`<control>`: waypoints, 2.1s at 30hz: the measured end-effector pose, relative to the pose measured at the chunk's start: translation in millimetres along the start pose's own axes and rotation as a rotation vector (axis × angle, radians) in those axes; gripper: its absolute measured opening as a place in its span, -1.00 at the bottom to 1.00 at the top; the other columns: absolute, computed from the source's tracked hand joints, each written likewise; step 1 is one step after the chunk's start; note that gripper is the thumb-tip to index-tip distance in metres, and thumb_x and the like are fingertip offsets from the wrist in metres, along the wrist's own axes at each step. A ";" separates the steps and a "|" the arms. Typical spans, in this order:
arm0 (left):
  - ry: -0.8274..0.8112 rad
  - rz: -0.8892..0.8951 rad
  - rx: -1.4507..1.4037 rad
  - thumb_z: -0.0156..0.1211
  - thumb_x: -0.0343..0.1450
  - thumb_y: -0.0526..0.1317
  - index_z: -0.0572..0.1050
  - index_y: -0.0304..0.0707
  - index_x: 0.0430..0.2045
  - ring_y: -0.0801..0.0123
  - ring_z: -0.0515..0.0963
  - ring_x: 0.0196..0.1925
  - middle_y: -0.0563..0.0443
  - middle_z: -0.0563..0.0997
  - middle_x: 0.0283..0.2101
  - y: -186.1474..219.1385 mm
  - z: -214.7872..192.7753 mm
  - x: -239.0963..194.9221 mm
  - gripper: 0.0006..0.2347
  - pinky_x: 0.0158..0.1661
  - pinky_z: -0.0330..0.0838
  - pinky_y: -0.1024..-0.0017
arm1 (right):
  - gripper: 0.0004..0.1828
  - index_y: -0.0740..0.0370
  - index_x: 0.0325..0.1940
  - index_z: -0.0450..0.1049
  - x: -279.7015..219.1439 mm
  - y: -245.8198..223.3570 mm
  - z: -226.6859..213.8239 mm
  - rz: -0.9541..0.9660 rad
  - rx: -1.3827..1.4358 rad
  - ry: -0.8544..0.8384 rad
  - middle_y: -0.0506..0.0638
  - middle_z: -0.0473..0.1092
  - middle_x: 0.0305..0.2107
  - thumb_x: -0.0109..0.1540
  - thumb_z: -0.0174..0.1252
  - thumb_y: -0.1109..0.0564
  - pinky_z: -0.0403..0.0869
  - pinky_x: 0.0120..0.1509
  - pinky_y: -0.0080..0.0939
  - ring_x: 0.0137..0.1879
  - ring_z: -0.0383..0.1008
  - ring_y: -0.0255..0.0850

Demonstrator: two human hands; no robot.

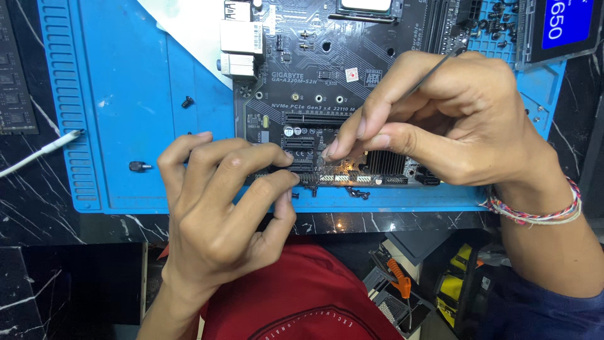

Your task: The person uses tweezers to pick at small components on a motherboard and then wipes the surface with a white cloth. The person continues to clean the board by wiping different areas with the cloth.

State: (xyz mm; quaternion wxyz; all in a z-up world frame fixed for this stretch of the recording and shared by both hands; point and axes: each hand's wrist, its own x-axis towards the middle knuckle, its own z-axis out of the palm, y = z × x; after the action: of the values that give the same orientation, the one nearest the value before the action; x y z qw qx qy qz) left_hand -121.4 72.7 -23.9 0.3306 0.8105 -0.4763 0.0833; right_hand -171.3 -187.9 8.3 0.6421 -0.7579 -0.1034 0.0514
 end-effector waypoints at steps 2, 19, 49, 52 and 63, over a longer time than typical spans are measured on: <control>-0.004 -0.003 -0.001 0.32 0.39 -0.38 0.63 -0.16 -0.39 0.08 0.59 -0.12 0.05 0.69 -0.11 0.1 -0.4 0.2 -0.94 0.15 0.21 0.00 | -0.94 0.60 -0.20 0.38 0.0 0.4 -0.1 -0.004 -0.008 0.001 0.35 0.52 -0.26 0.32 0.07 0.43 0.92 0.06 -0.04 0.00 0.82 0.23; 0.010 0.013 0.015 0.40 0.49 -0.28 0.61 -0.16 -0.41 0.09 0.60 -0.12 0.03 0.68 -0.12 -0.2 2.0 -0.1 -0.91 0.13 0.21 0.01 | -0.93 0.56 -0.23 0.38 2.3 -1.5 -2.5 -0.038 -0.003 -0.036 0.35 0.53 -0.30 0.34 0.04 0.41 0.91 0.05 -0.05 -0.05 0.82 0.19; 0.072 -0.069 0.138 0.41 0.50 -0.14 0.68 0.00 -0.35 0.08 0.55 0.02 0.02 0.66 -0.05 41.8 39.4 5.9 -0.93 0.24 0.15 0.02 | -0.90 0.47 -0.20 0.39 -35.9 -2.6 -36.0 0.010 -0.041 -0.004 0.29 0.60 -0.28 0.32 0.10 0.31 0.88 0.07 -0.16 -0.04 0.84 0.10; 0.074 -0.065 0.141 0.41 0.50 -0.13 0.68 0.02 -0.35 0.09 0.55 0.01 0.03 0.66 -0.05 41.2 39.7 6.0 -0.94 0.23 0.16 0.02 | -0.87 0.47 -0.21 0.38 -35.1 0.1 -35.9 0.007 -0.021 -0.007 0.29 0.57 -0.30 0.33 0.07 0.28 0.89 0.02 -0.15 -0.08 0.84 0.11; 0.061 -0.057 0.152 0.37 0.52 -0.10 0.66 0.04 -0.33 0.13 0.56 -0.01 0.05 0.68 -0.06 38.8 39.1 5.4 -0.93 0.22 0.14 0.05 | -0.87 0.47 -0.17 0.33 -35.6 7.3 -35.2 0.035 0.082 0.022 0.34 0.56 -0.28 0.35 0.05 0.27 0.90 0.07 -0.06 -0.07 0.81 0.10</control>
State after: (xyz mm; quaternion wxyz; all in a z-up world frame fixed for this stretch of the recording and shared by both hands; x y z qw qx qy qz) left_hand -157.7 32.0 -33.8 0.2847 0.8436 -0.4351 0.1343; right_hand -197.9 -230.8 5.2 0.6726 -0.7332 -0.0809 0.0587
